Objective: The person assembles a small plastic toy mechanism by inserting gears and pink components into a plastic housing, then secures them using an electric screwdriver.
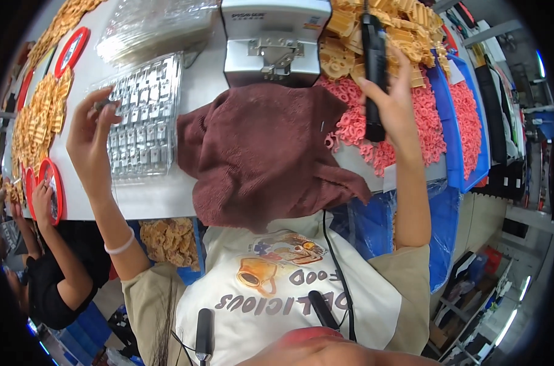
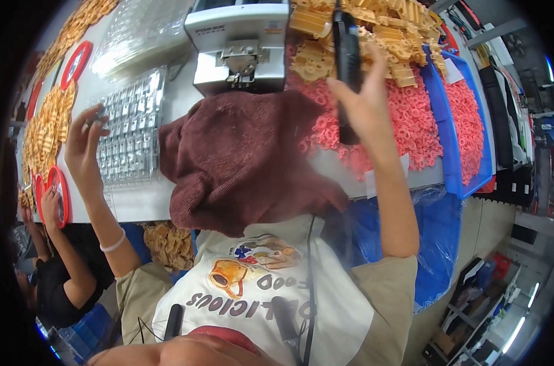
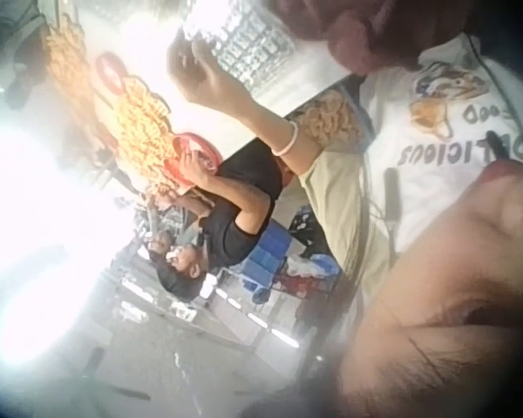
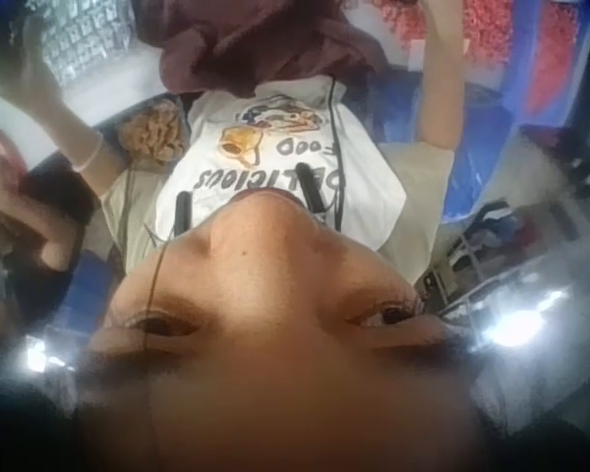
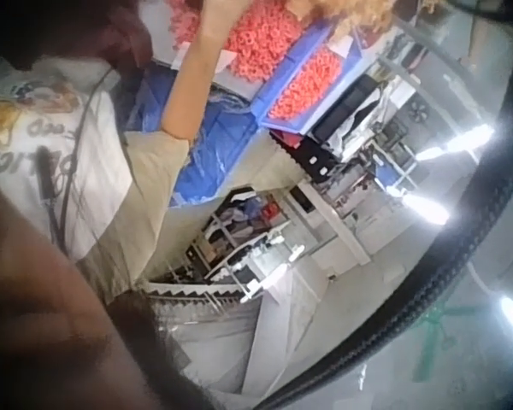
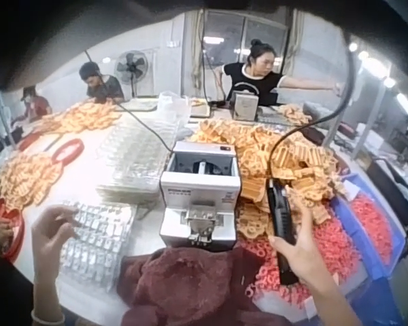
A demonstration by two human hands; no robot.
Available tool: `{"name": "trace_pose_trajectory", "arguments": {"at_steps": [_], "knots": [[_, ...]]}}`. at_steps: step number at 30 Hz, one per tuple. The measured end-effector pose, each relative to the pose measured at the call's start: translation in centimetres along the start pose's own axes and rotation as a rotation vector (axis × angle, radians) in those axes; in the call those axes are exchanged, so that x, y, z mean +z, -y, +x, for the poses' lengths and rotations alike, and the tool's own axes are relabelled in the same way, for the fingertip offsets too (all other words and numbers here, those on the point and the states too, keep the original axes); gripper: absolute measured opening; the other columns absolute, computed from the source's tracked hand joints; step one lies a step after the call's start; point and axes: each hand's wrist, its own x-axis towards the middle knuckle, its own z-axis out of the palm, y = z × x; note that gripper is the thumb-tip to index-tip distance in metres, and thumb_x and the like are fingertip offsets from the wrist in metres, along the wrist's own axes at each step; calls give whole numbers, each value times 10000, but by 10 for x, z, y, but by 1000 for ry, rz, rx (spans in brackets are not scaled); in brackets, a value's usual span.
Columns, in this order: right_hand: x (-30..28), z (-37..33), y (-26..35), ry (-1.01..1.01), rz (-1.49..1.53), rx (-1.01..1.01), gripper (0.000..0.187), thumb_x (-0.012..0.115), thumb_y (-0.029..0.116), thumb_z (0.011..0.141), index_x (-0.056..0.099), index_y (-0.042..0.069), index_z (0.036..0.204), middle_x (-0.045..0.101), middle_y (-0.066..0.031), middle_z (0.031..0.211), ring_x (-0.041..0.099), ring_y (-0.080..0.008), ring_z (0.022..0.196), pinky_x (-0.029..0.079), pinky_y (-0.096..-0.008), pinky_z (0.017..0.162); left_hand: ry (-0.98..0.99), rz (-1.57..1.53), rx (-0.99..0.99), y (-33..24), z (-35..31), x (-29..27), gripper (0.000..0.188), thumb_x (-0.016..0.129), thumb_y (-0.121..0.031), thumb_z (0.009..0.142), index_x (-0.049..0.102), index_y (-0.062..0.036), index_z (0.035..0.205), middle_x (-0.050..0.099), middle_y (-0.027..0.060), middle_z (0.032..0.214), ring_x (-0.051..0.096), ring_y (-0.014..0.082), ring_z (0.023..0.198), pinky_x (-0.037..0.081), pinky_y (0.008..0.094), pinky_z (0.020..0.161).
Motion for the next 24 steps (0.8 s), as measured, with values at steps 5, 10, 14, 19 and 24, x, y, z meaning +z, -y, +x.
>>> {"name": "trace_pose_trajectory", "arguments": {"at_steps": [5,10,14,19,24], "knots": [[11,28,-32,5,-402,-447,729,661,147,889,233,108,1478,628,-189,1059,652,-244,926,508,-337,837,319,-606,-229,-33,-35,19,352,580,-111,965,552,39,1282,620,214,1219,670,302,1043,601,360,841],[-20,71,8,259,-421,-116,454,649,120,868,569,44,1309,676,-115,978,639,-146,805,519,-287,732,241,-770,-186,-28,-60,32,434,763,-205,848,601,17,1184,603,142,1101,659,208,868,569,267,707],[-69,177,1,62,-882,-722,456,672,218,909,564,65,1325,629,-94,1212,614,-161,1099,513,-320,916,211,-782,-344,-43,-53,56,464,820,-195,779,613,11,1139,589,122,1081,632,184,859,525,249,668],[-2,211,9,340,-1005,-534,636,682,219,798,491,25,1373,445,-184,1459,393,-319,1362,317,-358,1127,211,-827,-340,-43,-56,76,431,829,-142,759,625,7,1109,593,123,1086,634,191,858,524,252,704],[-43,201,5,3,-832,-683,492,674,177,846,566,41,1307,632,-155,1236,608,-309,1118,478,-355,948,235,-826,-291,-37,-64,66,464,764,-245,851,581,-17,1212,547,111,1132,589,198,956,504,236,797]]}}
